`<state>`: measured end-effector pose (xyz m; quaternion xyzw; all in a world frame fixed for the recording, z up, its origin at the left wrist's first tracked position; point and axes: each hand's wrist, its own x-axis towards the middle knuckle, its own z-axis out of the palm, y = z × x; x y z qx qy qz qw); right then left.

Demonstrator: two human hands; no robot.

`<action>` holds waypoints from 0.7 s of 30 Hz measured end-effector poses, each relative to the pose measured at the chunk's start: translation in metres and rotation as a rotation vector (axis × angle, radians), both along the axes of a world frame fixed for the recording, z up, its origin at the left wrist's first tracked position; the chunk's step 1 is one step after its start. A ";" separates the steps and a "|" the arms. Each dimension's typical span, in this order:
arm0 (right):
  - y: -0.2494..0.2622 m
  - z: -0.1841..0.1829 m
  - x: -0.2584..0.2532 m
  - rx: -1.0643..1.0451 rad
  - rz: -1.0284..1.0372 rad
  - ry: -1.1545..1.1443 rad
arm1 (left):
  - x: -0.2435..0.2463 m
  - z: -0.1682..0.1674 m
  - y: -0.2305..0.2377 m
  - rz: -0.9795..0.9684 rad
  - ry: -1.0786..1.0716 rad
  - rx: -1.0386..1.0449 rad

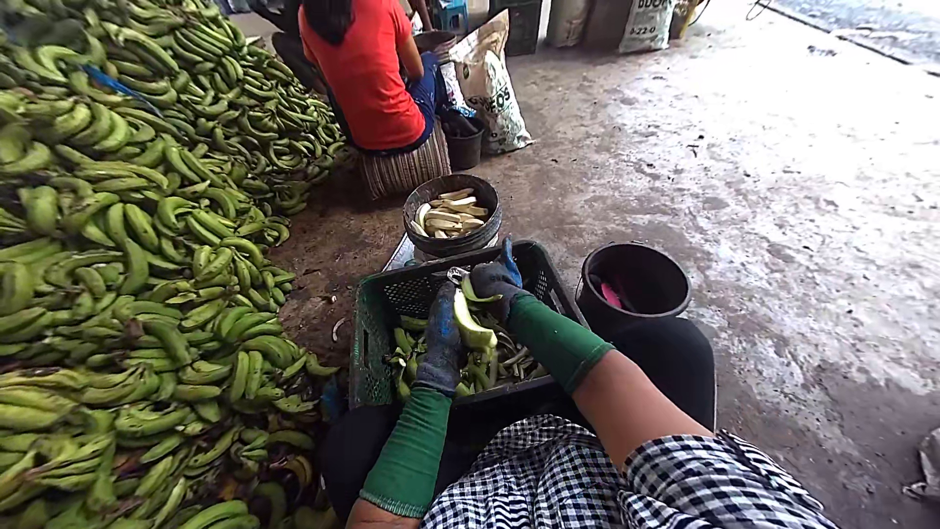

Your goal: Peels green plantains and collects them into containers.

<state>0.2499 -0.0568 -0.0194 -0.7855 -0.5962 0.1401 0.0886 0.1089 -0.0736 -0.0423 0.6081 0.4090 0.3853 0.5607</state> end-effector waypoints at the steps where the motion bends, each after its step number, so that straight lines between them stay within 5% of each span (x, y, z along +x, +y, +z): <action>1: 0.001 0.004 0.006 -0.054 0.026 -0.010 | -0.002 0.003 0.001 -0.023 -0.053 -0.043; 5: -0.013 -0.002 0.031 -0.346 0.108 -0.067 | -0.009 0.000 0.015 -0.018 -0.279 -0.276; 8: -0.032 0.007 0.030 -0.465 0.201 -0.089 | -0.011 -0.004 0.024 0.051 -0.254 -0.247; 14: -0.064 0.049 -0.001 -0.369 0.101 0.574 | -0.006 -0.009 0.035 0.153 -0.086 -0.012; 18: -0.063 0.047 -0.021 -0.237 0.347 0.128 | -0.008 -0.012 0.040 0.164 -0.145 -0.021; 21: -0.057 0.026 -0.030 -0.165 0.332 -0.054 | -0.009 -0.014 0.038 0.141 -0.160 0.012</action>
